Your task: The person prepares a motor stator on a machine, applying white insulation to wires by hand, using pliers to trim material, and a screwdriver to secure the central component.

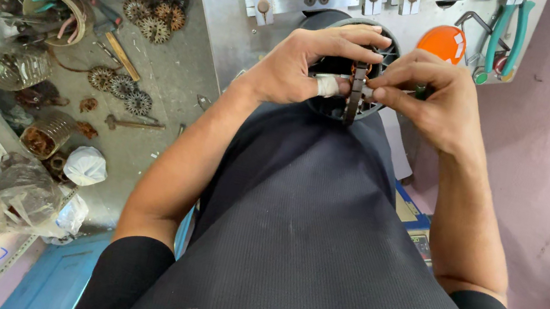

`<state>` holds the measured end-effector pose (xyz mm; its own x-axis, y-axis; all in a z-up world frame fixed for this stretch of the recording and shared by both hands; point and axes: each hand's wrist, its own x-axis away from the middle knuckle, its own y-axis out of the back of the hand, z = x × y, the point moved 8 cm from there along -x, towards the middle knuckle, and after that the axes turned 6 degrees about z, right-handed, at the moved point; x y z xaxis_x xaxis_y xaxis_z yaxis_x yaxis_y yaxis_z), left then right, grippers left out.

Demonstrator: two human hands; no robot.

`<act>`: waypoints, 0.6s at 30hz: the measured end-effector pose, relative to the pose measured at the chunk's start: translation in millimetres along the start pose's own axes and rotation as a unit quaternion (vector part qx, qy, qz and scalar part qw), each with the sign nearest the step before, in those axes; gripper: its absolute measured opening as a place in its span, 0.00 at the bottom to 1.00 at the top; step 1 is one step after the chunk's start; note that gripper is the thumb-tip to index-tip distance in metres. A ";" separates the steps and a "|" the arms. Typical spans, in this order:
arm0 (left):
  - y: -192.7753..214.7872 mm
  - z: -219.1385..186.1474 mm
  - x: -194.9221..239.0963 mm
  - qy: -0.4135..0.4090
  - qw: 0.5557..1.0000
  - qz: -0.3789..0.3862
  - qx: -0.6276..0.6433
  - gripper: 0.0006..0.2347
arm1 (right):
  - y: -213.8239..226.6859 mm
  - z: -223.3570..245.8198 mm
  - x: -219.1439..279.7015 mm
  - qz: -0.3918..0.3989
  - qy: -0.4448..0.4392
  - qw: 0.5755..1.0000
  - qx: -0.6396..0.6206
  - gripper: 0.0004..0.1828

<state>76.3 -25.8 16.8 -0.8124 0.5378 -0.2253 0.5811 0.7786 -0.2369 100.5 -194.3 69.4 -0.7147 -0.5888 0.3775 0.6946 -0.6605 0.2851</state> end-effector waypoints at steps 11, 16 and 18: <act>0.3 11.1 -0.8 0.001 1.000 0.007 0.010 0.20 | 0.2 -24.9 -12.5 -0.008 -0.081 0.997 0.016 0.08; 0.6 10.9 0.3 0.005 1.000 -0.001 0.001 0.22 | -1.0 -30.2 -13.2 -0.024 -0.125 0.992 -0.017 0.08; 1.0 8.2 0.4 0.015 1.000 -0.004 -0.006 0.23 | -2.4 -26.5 -12.7 -0.024 -0.121 0.992 0.001 0.09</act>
<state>76.9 -27.5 8.7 -0.8177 0.5413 -0.1956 0.5748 0.7863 -0.2268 105.8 -197.5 40.5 -0.7062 -0.4277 0.5642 0.6608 -0.6842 0.3085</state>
